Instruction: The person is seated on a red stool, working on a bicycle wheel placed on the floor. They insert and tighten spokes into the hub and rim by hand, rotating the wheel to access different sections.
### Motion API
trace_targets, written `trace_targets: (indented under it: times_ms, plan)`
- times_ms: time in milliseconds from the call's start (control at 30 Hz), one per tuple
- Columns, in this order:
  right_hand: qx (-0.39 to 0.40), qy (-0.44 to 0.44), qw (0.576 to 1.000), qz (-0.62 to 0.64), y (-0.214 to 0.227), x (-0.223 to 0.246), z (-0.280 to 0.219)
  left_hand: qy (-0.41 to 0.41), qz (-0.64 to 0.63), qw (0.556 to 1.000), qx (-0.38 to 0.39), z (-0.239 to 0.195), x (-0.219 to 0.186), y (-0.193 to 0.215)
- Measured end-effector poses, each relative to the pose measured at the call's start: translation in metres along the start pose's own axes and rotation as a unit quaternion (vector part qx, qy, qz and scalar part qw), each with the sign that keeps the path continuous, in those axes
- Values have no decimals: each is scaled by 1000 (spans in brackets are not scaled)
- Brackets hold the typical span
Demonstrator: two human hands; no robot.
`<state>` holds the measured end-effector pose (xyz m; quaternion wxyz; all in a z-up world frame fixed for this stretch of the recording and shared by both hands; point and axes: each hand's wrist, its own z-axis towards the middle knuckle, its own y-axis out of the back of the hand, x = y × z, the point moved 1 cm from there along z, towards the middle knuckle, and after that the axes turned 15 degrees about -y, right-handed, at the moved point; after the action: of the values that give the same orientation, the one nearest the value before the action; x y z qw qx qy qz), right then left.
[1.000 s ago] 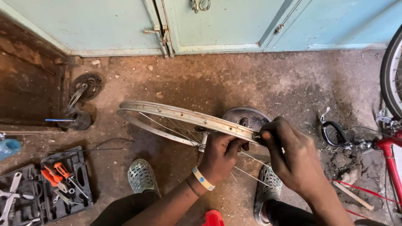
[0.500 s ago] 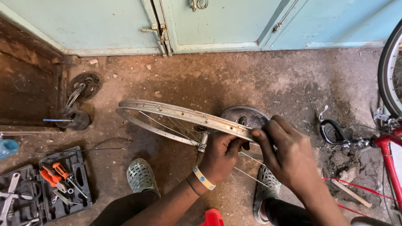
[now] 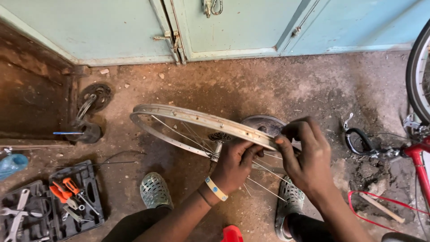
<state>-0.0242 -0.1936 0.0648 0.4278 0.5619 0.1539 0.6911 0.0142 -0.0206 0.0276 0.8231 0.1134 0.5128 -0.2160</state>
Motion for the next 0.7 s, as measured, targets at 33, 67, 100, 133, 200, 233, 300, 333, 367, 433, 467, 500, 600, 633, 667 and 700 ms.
trace_targets:
  times_ms: [33,67,100,133,200,233,300,333,367,433,467,500,600,633,667,700]
  plan:
    - [-3,-1,1000,1,-5,-6,-5,-1,1,1000,3,-2,5,2]
    - [9,-31,999,33,-10,-11,-10,2,9,1000,1,-5,9,4]
    - [23,-59,996,66,-15,-17,-14,5,17,1000,-2,-5,13,7]
    - [21,-60,996,68,-16,-22,-15,4,19,1000,1,-1,10,9]
    - [10,-82,995,60,-22,-33,-17,-24,105,994,15,5,3,15]
    - [10,-81,995,65,-20,-32,-13,-24,110,994,16,6,-1,19]
    - [2,-82,995,54,-16,-30,-8,-79,196,977,1,8,-11,26]
    - [0,-84,995,59,-16,-34,-5,-78,200,977,5,8,-8,32]
    - [-5,-90,994,59,-16,-38,-2,-87,178,979,-47,7,-5,38]
    - [-14,-100,993,60,-17,-50,2,-95,156,979,-93,9,3,53]
    - [-23,-87,994,56,-18,-58,3,-95,176,971,-133,10,7,63]
    - [-31,-74,995,51,-19,-65,5,-94,196,961,-173,12,11,74]
    - [-37,-64,995,64,-21,-79,7,-73,285,914,-279,15,26,105]
    - [-39,-65,995,65,-21,-81,7,-75,285,915,-276,16,29,111]
    - [-39,-61,995,67,-22,-83,7,-38,264,910,-316,17,33,119]
    - [-38,-56,995,68,-22,-86,8,-2,242,903,-356,18,38,126]
